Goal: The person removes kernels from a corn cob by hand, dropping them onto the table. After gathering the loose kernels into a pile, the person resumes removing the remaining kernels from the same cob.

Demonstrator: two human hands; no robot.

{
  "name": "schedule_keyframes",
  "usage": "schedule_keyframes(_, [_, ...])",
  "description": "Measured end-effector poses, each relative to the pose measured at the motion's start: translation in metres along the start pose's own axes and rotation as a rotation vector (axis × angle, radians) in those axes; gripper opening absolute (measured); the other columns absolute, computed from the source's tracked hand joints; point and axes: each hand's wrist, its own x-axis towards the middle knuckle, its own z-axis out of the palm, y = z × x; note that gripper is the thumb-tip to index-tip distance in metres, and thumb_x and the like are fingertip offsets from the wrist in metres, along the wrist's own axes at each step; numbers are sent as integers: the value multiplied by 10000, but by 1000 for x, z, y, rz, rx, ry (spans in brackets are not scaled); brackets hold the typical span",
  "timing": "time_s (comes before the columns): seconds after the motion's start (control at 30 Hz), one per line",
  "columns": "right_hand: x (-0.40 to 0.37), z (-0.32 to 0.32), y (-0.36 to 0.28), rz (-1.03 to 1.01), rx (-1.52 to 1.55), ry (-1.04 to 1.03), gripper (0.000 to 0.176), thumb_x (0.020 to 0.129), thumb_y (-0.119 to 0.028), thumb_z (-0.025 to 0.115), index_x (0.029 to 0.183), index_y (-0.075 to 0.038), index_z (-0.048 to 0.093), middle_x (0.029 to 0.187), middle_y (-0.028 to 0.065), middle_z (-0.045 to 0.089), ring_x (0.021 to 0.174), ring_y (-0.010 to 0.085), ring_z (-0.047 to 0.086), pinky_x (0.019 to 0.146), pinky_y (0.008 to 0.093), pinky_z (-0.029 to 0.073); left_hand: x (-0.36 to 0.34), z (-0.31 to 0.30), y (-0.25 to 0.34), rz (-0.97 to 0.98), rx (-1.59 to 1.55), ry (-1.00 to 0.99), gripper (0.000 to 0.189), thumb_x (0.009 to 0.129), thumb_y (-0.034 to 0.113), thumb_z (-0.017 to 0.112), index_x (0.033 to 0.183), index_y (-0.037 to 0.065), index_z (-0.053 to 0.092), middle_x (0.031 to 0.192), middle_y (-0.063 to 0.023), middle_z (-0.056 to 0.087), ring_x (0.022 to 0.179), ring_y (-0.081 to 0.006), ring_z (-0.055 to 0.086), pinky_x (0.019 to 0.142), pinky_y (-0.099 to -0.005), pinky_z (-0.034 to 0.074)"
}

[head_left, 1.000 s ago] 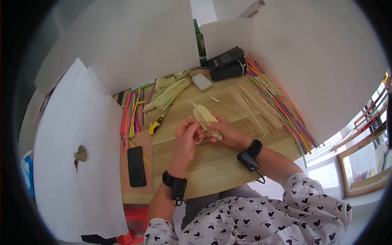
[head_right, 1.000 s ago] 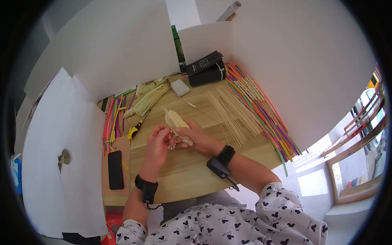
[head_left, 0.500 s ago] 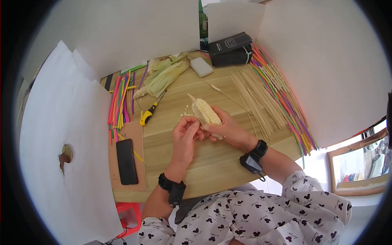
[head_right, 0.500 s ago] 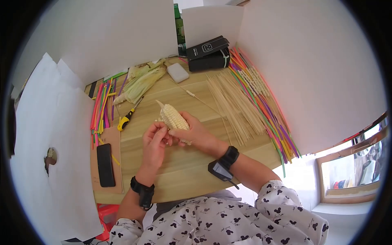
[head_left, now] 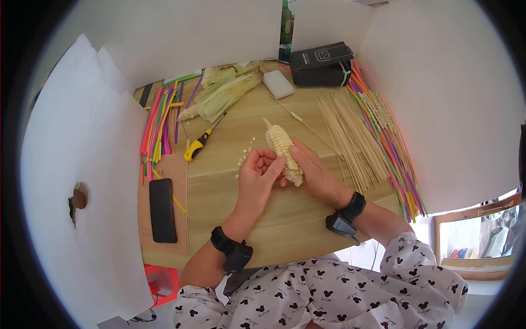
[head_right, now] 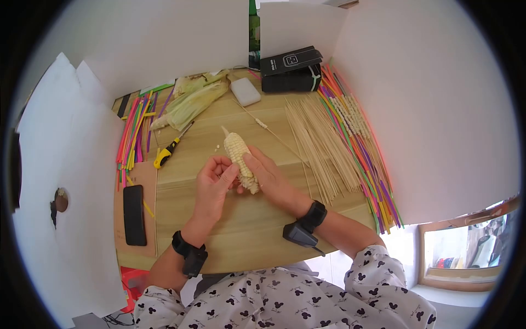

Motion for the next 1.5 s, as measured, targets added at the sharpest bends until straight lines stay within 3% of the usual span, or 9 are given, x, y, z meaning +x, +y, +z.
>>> schedule_keyframes(0.13, [-9,0,5,-36,-79,88,462,1043,-319,387,1392,-16,392,964,54,589,727,99,582,634,257,499,-10,5,-1,-84,20,-28,208,920,137,666,1039,47,521,912,-22,605,710,-74,553,625,-189,428])
schedule_keyframes(0.2, [-15,-2,9,-59,-159,144,461,1041,-317,396,1383,-9,407,973,60,599,732,96,582,622,257,494,-14,6,-1,-24,46,-66,215,924,146,663,1045,48,514,917,-8,595,740,-60,544,632,-189,439])
schedule_keyframes(0.33, [-16,-6,9,-72,-227,191,458,1033,-331,400,1320,18,474,1002,105,629,796,136,588,684,276,483,-13,2,-14,-3,77,-53,200,931,104,653,1035,23,504,898,-24,593,728,-56,536,604,-189,442])
schedule_keyframes(0.57, [-14,-8,21,-183,-301,243,467,1033,-343,368,1288,23,505,982,129,639,851,165,590,751,298,474,-16,4,-14,18,144,-94,186,950,156,628,1030,48,500,885,-6,579,733,-60,517,638,-200,436])
schedule_keyframes(1.27, [-13,4,31,-74,39,255,506,1052,-358,308,1332,37,457,1111,96,583,978,144,539,862,273,447,-15,-1,-15,-34,60,-90,181,926,73,641,1038,21,508,868,-2,553,732,-35,506,619,-176,432])
schedule_keyframes(1.5, [-13,2,30,-113,-117,258,499,1055,-353,300,1325,34,462,1100,92,581,957,138,542,833,268,457,-15,-2,-18,-33,15,-74,177,901,-7,613,1045,8,510,887,-4,542,778,-44,506,686,-178,448])
